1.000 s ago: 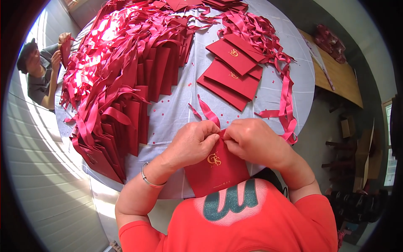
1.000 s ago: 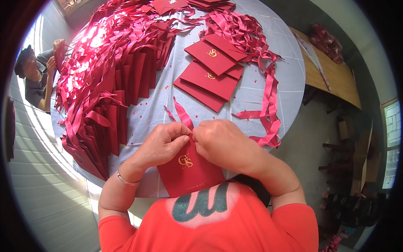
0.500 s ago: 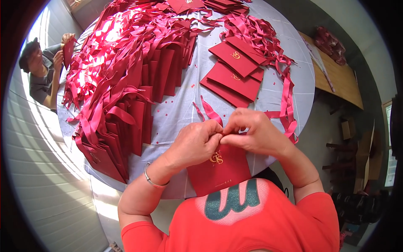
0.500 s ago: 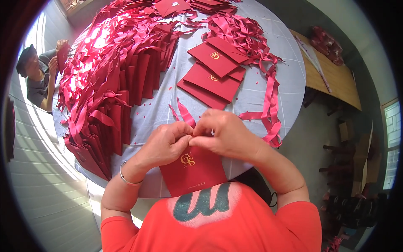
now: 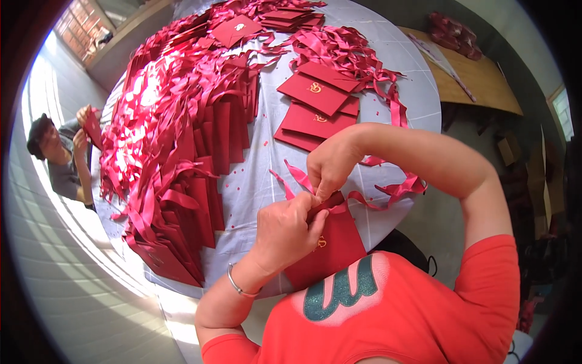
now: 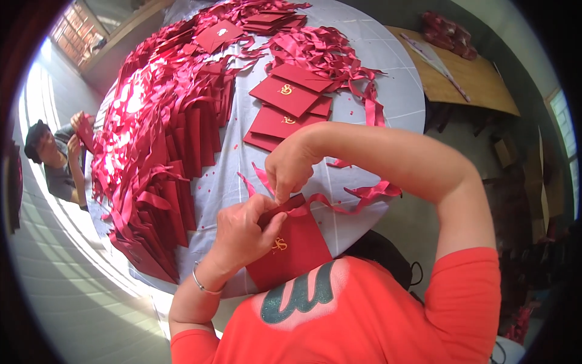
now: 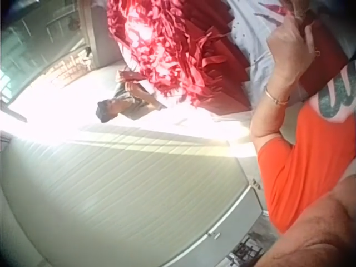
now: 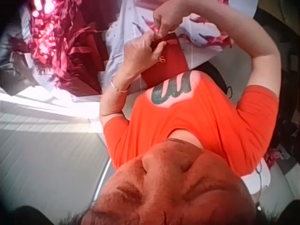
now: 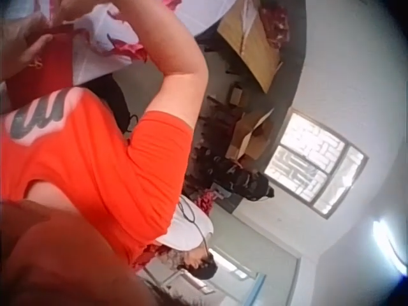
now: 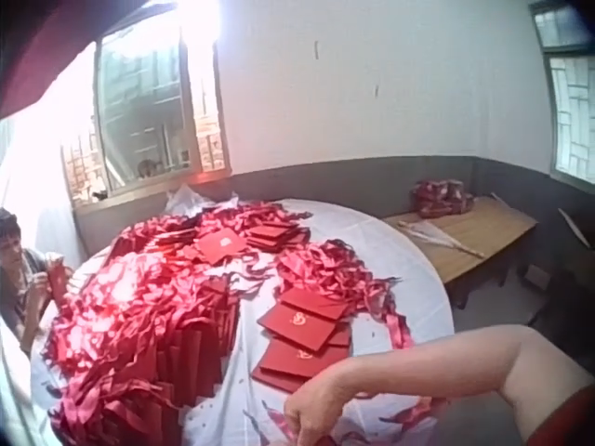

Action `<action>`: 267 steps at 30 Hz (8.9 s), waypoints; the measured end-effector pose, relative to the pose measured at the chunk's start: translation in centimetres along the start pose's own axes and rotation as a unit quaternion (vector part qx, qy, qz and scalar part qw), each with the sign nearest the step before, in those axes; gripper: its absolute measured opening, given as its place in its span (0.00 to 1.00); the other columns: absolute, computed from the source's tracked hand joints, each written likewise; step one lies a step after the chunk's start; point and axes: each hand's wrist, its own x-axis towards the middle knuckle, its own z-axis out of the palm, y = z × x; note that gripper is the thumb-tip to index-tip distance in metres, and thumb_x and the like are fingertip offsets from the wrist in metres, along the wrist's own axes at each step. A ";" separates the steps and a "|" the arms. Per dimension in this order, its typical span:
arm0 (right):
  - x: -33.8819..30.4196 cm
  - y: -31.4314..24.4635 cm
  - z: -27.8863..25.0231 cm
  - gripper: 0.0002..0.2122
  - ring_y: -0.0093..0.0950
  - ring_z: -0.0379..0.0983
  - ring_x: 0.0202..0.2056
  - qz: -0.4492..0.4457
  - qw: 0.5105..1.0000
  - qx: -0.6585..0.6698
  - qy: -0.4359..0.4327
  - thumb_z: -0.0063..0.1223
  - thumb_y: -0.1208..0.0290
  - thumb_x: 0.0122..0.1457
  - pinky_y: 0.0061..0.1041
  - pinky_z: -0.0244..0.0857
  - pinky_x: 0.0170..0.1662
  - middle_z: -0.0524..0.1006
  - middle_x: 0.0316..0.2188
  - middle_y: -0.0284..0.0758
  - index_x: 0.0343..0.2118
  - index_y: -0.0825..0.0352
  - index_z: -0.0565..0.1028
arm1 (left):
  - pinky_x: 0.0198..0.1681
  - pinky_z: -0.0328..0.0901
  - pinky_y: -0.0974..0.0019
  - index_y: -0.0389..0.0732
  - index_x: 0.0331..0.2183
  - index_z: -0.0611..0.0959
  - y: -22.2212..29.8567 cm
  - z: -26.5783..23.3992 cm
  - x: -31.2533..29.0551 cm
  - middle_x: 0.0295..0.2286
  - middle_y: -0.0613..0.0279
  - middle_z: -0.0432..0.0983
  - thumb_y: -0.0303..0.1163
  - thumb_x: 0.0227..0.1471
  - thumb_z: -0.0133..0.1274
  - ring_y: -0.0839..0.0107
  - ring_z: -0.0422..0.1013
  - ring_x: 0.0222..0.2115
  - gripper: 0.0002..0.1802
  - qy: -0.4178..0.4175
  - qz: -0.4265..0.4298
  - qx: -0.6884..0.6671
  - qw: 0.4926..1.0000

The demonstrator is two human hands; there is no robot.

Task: The person assembles gift bags by threading ribbon handles through slots and folding the flaps by hand.

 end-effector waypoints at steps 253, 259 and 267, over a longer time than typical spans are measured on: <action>1.6 2.3 5.5 0.14 0.32 0.78 0.29 -0.139 0.701 -0.007 0.700 0.63 0.67 0.54 0.31 0.70 0.33 0.79 0.29 0.41 0.36 0.71 0.73 | 0.24 0.67 0.66 0.33 0.34 0.72 -2.7 -4.7 1.6 0.21 0.52 0.78 0.20 0.49 0.57 0.67 0.78 0.19 0.11 -0.283 -0.220 -0.186 0.915; -3.1 2.3 9.6 0.16 0.30 0.78 0.26 -0.001 0.864 0.027 0.503 0.61 0.58 0.57 0.30 0.69 0.31 0.80 0.25 0.41 0.31 0.70 0.79 | 0.29 0.69 0.62 0.31 0.38 0.76 -3.4 -5.3 0.7 0.28 0.48 0.80 0.29 0.46 0.64 0.64 0.79 0.25 0.19 -0.218 -0.192 -0.131 0.948; -2.3 3.7 10.8 0.08 0.13 0.71 0.29 -0.131 0.842 0.390 0.349 0.65 0.70 0.57 0.15 0.65 0.32 0.78 0.26 0.25 0.32 0.69 0.78 | 0.22 0.67 0.65 0.26 0.41 0.76 -3.1 -5.3 1.7 0.21 0.51 0.79 0.36 0.49 0.65 0.68 0.75 0.18 0.25 -0.229 -0.240 -0.190 0.924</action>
